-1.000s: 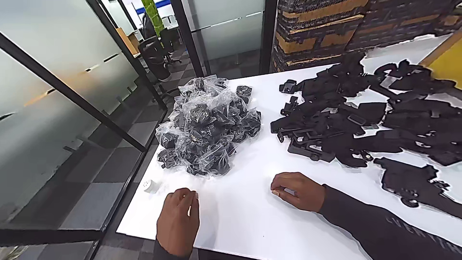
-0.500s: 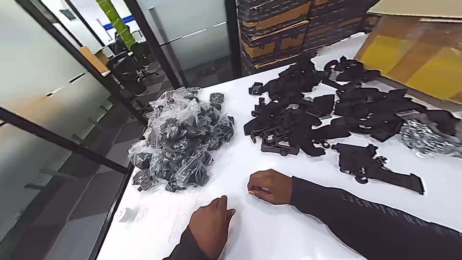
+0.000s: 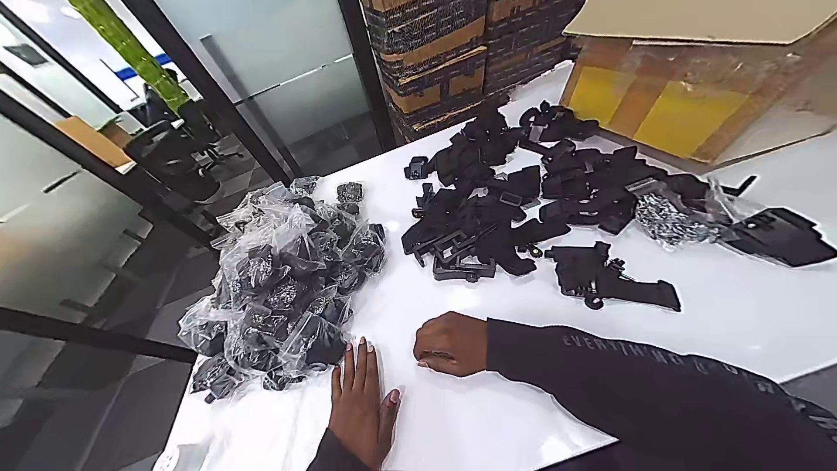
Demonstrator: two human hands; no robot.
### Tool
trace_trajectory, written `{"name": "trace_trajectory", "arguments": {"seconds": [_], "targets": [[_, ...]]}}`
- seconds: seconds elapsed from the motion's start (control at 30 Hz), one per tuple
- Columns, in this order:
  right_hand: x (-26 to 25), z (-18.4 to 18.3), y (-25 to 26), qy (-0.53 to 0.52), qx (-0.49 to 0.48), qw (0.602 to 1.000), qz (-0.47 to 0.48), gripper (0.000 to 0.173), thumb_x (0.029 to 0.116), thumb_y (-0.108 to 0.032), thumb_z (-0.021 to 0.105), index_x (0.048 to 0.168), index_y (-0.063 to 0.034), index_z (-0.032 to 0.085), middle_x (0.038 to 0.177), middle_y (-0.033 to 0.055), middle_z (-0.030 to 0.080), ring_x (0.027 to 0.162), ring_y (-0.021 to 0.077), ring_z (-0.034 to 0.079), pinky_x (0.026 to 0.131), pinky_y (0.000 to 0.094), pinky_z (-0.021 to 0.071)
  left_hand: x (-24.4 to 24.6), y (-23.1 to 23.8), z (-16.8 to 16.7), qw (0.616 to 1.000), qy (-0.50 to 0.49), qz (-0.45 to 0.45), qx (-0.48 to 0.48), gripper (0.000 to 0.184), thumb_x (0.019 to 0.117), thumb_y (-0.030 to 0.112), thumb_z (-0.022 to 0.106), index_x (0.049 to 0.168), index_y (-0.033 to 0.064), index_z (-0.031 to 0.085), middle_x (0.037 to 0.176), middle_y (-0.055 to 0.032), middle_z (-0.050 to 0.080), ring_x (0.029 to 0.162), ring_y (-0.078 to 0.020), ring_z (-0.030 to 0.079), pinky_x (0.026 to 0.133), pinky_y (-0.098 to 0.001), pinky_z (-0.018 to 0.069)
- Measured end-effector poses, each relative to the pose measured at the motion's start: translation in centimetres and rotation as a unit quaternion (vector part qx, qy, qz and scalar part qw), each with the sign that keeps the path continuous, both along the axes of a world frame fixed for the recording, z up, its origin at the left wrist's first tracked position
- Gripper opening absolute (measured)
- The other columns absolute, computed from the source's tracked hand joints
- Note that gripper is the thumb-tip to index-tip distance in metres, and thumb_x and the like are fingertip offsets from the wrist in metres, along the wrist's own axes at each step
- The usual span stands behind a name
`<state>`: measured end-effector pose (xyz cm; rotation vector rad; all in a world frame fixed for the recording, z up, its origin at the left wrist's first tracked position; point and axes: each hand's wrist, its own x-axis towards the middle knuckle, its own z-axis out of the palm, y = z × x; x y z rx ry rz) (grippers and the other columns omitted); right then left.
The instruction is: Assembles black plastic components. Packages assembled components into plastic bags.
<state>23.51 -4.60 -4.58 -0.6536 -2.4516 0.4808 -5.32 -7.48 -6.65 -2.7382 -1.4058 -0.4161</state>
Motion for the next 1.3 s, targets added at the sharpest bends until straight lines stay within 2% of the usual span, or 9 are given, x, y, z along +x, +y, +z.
{"name": "trace_trajectory", "arguments": {"seconds": [0.2, 0.37, 0.47, 0.63, 0.87, 0.97, 1.03, 1.1, 1.3], "targets": [[-0.1, 0.4, 0.1, 0.012, 0.012, 1.0, -0.002, 0.02, 0.1029, -0.022, 0.058, 0.102, -0.0064, 0.071, 0.091, 0.0086, 0.071, 0.086, 0.0224, 0.071, 0.077, 0.0412, 0.0585, 1.5, -1.3, 3.8, 0.997, -0.04, -0.021, -0.068, 0.086, 0.1035, 0.06, 0.021, 0.148, -0.0094, 0.047, 0.158, -0.0332, 0.036, 0.146, -0.051, 0.037, 0.113, -0.065, 0.0351], [0.2, 1.1, 0.4, -0.011, 0.052, 0.998, -0.028, 0.02, 0.1015, -0.022, 0.057, 0.101, -0.0066, 0.071, 0.089, 0.0091, 0.071, 0.083, 0.024, 0.071, 0.072, 0.0438, 0.0581, 5.9, -0.1, 10.0, 0.959, -0.218, -0.169, -0.062, 0.063, 0.11, 0.039, 0.028, 0.147, -0.008, 0.047, 0.158, -0.0285, 0.04, 0.15, -0.0377, 0.036, 0.121, -0.0547, 0.034], [1.1, 1.8, 0.7, -0.054, 0.072, 0.994, -0.058, 0.019, 0.1004, -0.023, 0.058, 0.097, -0.0077, 0.069, 0.087, 0.009, 0.07, 0.081, 0.025, 0.071, 0.069, 0.045, 0.0578, 9.0, 2.3, 8.1, 0.934, -0.302, -0.187, -0.032, 0.049, 0.108, 0.028, 0.034, 0.138, -0.001, 0.058, 0.155, -0.0235, 0.046, 0.147, -0.0346, 0.041, 0.118, -0.0547, 0.0376], [3.1, 2.4, 1.5, -0.09, 0.124, 0.983, -0.103, 0.022, 0.1008, -0.023, 0.055, 0.093, -0.0071, 0.068, 0.082, 0.0095, 0.069, 0.077, 0.0266, 0.07, 0.064, 0.0455, 0.0563, 10.8, 5.4, 1.8, 0.919, -0.343, -0.194, 0.011, 0.046, 0.1053, 0.029, 0.041, 0.128, -0.0044, 0.063, 0.147, -0.0292, 0.051, 0.143, -0.0383, 0.045, 0.119, -0.0509, 0.0385], [8.1, 5.9, 2.5, -0.144, 0.182, 0.931, -0.283, 0.026, 0.1025, -0.023, 0.053, 0.099, -0.004, 0.071, 0.092, 0.0136, 0.071, 0.088, 0.0317, 0.071, 0.072, 0.0494, 0.0585, 10.5, 6.1, 1.2, 0.91, -0.346, -0.225, -0.044, 0.043, 0.1045, 0.029, 0.046, 0.128, -0.0037, 0.064, 0.141, -0.0238, 0.059, 0.138, -0.0319, 0.052, 0.116, -0.0462, 0.044], [11.7, 7.8, 3.1, -0.158, 0.15, 0.886, -0.409, 0.024, 0.0888, -0.008, 0.063, 0.111, -0.0082, 0.073, 0.111, 0.0136, 0.07, 0.107, 0.0345, 0.066, 0.083, 0.0545, 0.0547, 10.7, 5.9, 1.1, 0.905, -0.346, -0.24, -0.056, 0.041, 0.1035, 0.027, 0.048, 0.126, -0.0029, 0.065, 0.139, -0.0232, 0.06, 0.137, -0.0323, 0.054, 0.115, -0.0467, 0.0444], [13.8, 8.1, 3.4, -0.173, 0.124, 0.864, -0.457, 0.04, 0.0756, 0.0, 0.069, 0.114, -0.0114, 0.072, 0.119, 0.0137, 0.067, 0.114, 0.0382, 0.062, 0.083, 0.0601, 0.0517, 10.7, 5.9, 1.1, 0.905, -0.344, -0.243, -0.056, 0.04, 0.103, 0.027, 0.049, 0.125, -0.0017, 0.066, 0.138, -0.022, 0.061, 0.136, -0.0318, 0.054, 0.115, -0.0466, 0.0446], [15.1, 8.0, 3.3, -0.203, 0.085, 0.852, -0.474, 0.052, 0.0717, 0.0, 0.073, 0.122, -0.0134, 0.069, 0.125, 0.0139, 0.065, 0.116, 0.0395, 0.061, 0.085, 0.0632, 0.0498, 10.8, 5.9, 1.1, 0.907, -0.341, -0.243, -0.053, 0.038, 0.1022, 0.027, 0.052, 0.124, -0.0006, 0.066, 0.137, -0.0214, 0.062, 0.134, -0.0312, 0.055, 0.114, -0.0465, 0.0455], [16.6, 7.8, 3.4, -0.233, -0.008, 0.86, -0.453, 0.039, 0.0857, -0.008, 0.076, 0.124, -0.0111, 0.069, 0.123, 0.0145, 0.067, 0.115, 0.0362, 0.064, 0.094, 0.0632, 0.0479, 10.9, 6.1, 1.0, 0.914, -0.32, -0.249, -0.031, 0.034, 0.1008, 0.026, 0.054, 0.12, 0.0028, 0.07, 0.134, -0.018, 0.064, 0.132, -0.0321, 0.057, 0.112, -0.0489, 0.0462]]}}
